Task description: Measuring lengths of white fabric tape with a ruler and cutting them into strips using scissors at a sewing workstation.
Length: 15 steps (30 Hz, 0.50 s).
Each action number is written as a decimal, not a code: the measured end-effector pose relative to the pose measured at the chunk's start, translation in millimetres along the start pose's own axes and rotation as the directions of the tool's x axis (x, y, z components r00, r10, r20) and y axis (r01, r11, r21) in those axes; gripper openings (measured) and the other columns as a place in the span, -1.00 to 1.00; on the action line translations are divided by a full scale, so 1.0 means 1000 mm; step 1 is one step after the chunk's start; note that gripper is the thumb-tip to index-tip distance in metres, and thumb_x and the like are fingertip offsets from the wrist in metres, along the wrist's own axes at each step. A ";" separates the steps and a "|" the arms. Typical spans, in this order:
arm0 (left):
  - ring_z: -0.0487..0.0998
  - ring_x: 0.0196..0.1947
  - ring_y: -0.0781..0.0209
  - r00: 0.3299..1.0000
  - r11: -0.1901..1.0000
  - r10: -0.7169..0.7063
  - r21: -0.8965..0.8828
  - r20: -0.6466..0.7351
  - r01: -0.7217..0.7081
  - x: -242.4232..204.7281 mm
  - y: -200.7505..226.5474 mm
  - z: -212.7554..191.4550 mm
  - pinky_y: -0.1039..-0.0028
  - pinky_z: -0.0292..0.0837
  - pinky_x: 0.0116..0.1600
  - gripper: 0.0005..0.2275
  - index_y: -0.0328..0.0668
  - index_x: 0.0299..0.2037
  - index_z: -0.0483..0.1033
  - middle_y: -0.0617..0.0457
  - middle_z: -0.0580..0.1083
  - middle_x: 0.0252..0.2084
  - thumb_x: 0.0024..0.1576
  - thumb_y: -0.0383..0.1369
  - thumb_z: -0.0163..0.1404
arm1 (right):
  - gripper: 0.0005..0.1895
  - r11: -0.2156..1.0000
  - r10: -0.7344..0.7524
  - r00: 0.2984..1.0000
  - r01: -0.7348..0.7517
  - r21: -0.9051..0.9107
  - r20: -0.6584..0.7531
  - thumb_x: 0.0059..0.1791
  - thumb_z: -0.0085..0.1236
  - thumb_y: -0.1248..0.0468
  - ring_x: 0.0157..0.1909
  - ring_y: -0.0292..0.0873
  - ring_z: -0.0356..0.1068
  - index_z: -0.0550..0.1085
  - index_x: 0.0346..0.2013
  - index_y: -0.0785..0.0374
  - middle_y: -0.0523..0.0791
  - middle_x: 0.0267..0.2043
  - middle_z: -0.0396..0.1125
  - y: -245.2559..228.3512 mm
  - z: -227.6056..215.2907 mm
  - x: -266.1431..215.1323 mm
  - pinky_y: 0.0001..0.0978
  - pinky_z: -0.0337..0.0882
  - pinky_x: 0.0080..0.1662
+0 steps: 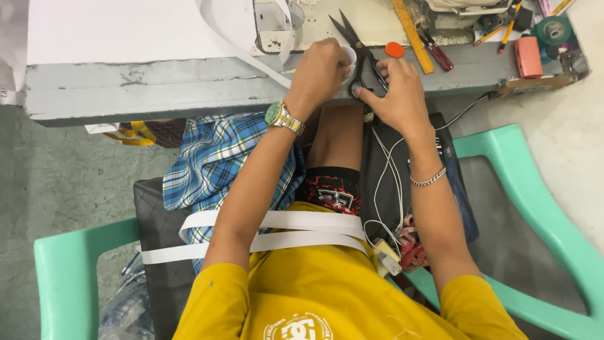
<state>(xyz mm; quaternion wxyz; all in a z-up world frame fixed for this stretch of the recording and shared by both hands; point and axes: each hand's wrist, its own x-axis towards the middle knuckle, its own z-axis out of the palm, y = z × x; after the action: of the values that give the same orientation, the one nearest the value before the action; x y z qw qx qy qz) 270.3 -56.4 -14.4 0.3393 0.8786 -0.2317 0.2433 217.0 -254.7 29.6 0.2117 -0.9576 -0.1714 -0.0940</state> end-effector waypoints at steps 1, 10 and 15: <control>0.31 -0.60 0.08 1.000 1.000 0.006 0.003 0.004 -0.006 0.000 0.000 -0.001 0.34 0.07 -0.57 -0.59 -0.14 -0.69 0.06 0.06 0.20 -0.58 -0.04 -0.62 0.12 | -0.41 1.000 0.002 1.000 -0.002 0.013 0.001 0.00 0.35 -0.02 0.02 0.02 0.27 0.41 0.09 0.35 -0.01 -0.06 0.32 0.000 0.001 0.001 -0.14 0.27 0.03; 0.43 -0.47 -0.14 0.997 0.999 -0.030 0.024 0.073 0.029 0.001 0.005 -0.009 0.15 0.23 -0.53 -0.81 -0.19 -0.45 0.45 0.02 0.37 -0.39 -0.11 -0.48 0.26 | -0.51 0.998 -0.028 0.999 0.029 0.055 -0.023 0.02 0.32 0.09 -0.07 -0.02 0.30 0.40 0.09 0.32 -0.02 -0.10 0.30 0.004 0.001 -0.002 -0.13 0.28 0.01; 0.46 -0.47 -0.10 0.994 0.998 -0.018 0.061 0.109 0.011 0.003 -0.001 -0.003 0.17 0.28 -0.53 -0.82 -0.13 -0.48 0.46 0.05 0.42 -0.40 -0.13 -0.50 0.25 | -0.52 0.998 -0.028 0.999 0.029 0.061 -0.030 0.02 0.32 0.11 -0.06 -0.02 0.29 0.40 0.09 0.32 -0.01 -0.09 0.30 0.004 0.002 -0.003 -0.13 0.30 0.00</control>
<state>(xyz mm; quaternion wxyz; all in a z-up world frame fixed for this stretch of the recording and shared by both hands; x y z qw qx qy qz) 273.1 -54.4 -11.4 0.3013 0.9020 -0.2362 0.1994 215.8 -258.2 25.8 0.2421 -0.9466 -0.1847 -0.1058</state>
